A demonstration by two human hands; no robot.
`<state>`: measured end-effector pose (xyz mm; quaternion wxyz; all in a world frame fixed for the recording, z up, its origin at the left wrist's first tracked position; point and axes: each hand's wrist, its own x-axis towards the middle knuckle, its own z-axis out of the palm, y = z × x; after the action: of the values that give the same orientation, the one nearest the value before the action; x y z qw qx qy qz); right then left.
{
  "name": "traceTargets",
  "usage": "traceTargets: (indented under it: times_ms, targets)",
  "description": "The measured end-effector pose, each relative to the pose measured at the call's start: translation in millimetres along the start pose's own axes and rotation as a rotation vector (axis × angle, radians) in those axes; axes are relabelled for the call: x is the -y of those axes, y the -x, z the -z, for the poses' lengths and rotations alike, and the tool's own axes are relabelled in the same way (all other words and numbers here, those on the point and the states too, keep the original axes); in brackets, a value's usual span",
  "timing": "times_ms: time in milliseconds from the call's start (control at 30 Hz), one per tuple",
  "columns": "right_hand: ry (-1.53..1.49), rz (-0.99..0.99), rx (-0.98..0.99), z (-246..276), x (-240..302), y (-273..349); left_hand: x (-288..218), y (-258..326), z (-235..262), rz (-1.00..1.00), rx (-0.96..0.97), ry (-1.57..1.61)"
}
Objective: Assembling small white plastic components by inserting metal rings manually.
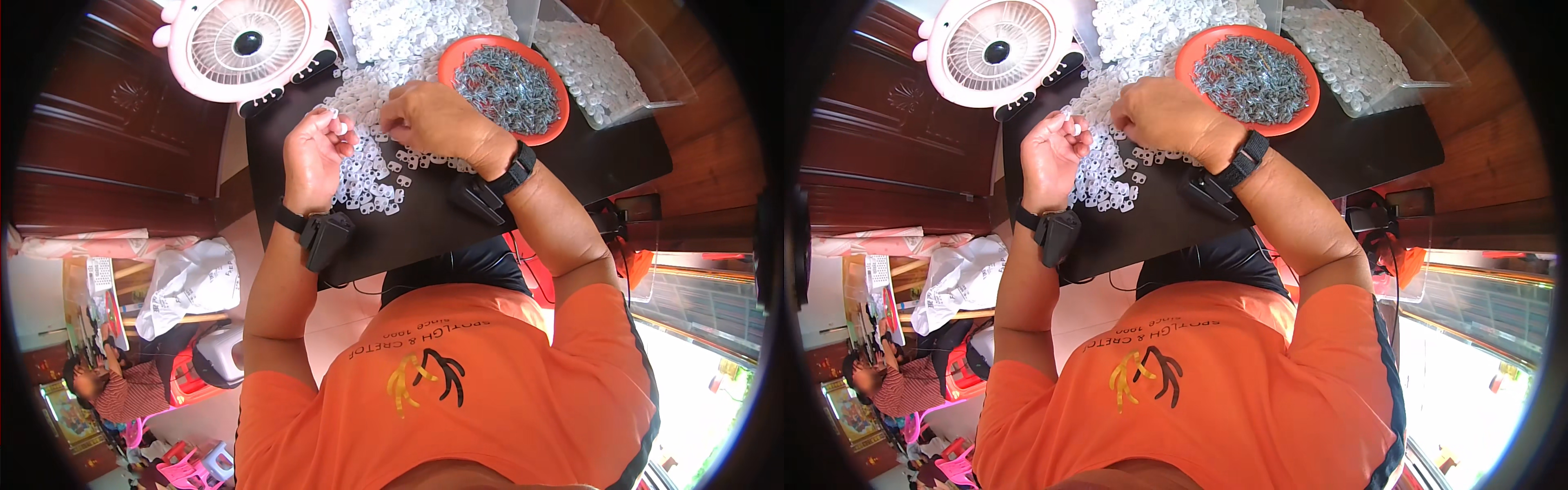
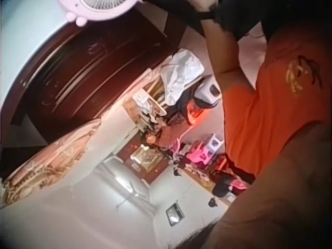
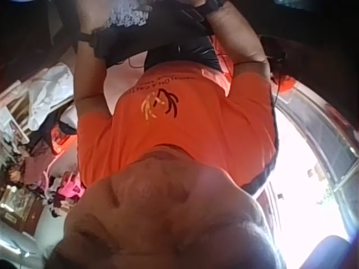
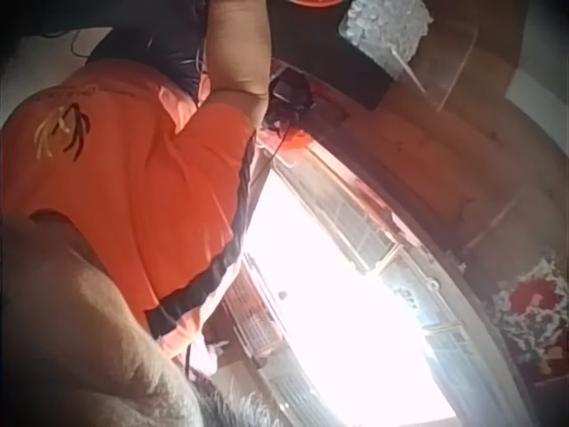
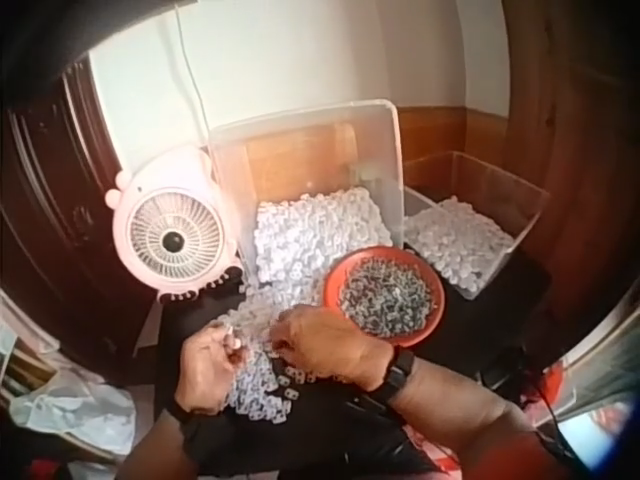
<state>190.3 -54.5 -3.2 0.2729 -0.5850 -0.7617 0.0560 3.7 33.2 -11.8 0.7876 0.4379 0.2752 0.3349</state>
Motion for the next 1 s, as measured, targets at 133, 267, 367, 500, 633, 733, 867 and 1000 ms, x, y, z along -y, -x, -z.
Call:
traceTargets:
  times_ms: [133, 267, 367, 500, 633, 733, 867, 1000]
  targets:
    - [-0.057, 0.171, -0.024, -7.2, 11.4, -0.9, 1.0, -1.3, 2.3, 0.005, 0.017, 0.008]
    - [0.026, 0.108, -0.08, -14.5, 10.8, -1.3, -1.4, 0.1, -0.1, -0.022, 0.024, 0.0]
    - [0.081, 0.096, -0.056, -13.2, 10.2, -0.8, -1.4, 0.3, -0.4, -0.026, 0.017, -0.007]
    - [0.165, 0.086, -0.017, -15.4, 10.0, -1.4, -1.4, 0.9, 0.3, -0.013, 0.018, 0.001]
    - [0.233, 0.037, -0.008, -11.8, 11.4, -0.7, -2.9, 1.2, 1.6, -0.013, 0.029, 0.021]
    - [0.2, 0.079, 0.003, -9.7, 14.3, -0.6, -3.9, 1.9, -0.3, -0.004, 0.01, 0.038]
    - [0.2, 0.112, 0.008, -10.8, 17.0, -1.2, -5.0, 3.5, -2.6, -0.012, -0.018, 0.036]
    - [0.208, 0.127, 0.008, -15.9, 17.7, -2.4, -3.4, 1.8, -1.4, -0.013, -0.017, 0.038]
